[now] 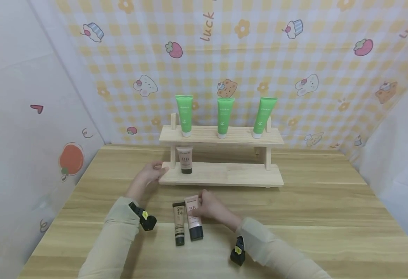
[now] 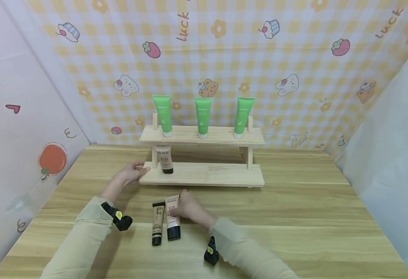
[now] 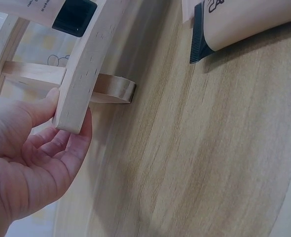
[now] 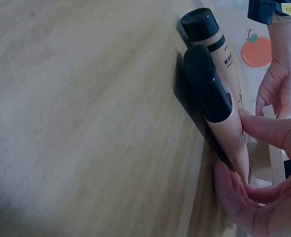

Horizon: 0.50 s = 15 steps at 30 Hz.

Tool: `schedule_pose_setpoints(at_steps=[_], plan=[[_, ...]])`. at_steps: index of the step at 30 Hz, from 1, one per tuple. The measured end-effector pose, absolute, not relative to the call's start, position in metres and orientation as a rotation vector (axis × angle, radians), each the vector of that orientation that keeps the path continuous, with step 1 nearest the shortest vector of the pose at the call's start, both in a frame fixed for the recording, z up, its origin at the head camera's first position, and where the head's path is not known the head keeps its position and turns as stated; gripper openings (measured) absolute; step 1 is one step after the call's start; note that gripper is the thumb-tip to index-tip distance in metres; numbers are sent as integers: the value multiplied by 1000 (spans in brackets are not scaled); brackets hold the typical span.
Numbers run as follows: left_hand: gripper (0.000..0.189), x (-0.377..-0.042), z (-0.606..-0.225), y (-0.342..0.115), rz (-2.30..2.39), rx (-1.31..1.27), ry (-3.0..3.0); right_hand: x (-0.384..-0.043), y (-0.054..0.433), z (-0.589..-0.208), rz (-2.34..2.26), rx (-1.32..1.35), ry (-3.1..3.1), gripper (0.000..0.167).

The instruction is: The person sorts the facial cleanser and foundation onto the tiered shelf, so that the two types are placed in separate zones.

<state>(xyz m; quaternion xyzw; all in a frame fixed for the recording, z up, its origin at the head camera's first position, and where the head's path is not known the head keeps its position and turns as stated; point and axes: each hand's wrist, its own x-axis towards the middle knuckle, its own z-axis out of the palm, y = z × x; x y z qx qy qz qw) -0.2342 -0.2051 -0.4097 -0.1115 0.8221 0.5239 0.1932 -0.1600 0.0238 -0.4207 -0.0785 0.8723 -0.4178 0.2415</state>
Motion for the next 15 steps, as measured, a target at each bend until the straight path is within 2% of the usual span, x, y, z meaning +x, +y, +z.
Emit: schedule_pose_setpoints(at_steps=[4,15], plan=[[61,-233,-410,-205,1492,-312,2285,-160,22,-422,-1179,-220,2341,53],[60,-233,-409,-203,1502,-309,2276,-165,25,-426,-1324,-156,2164,52]])
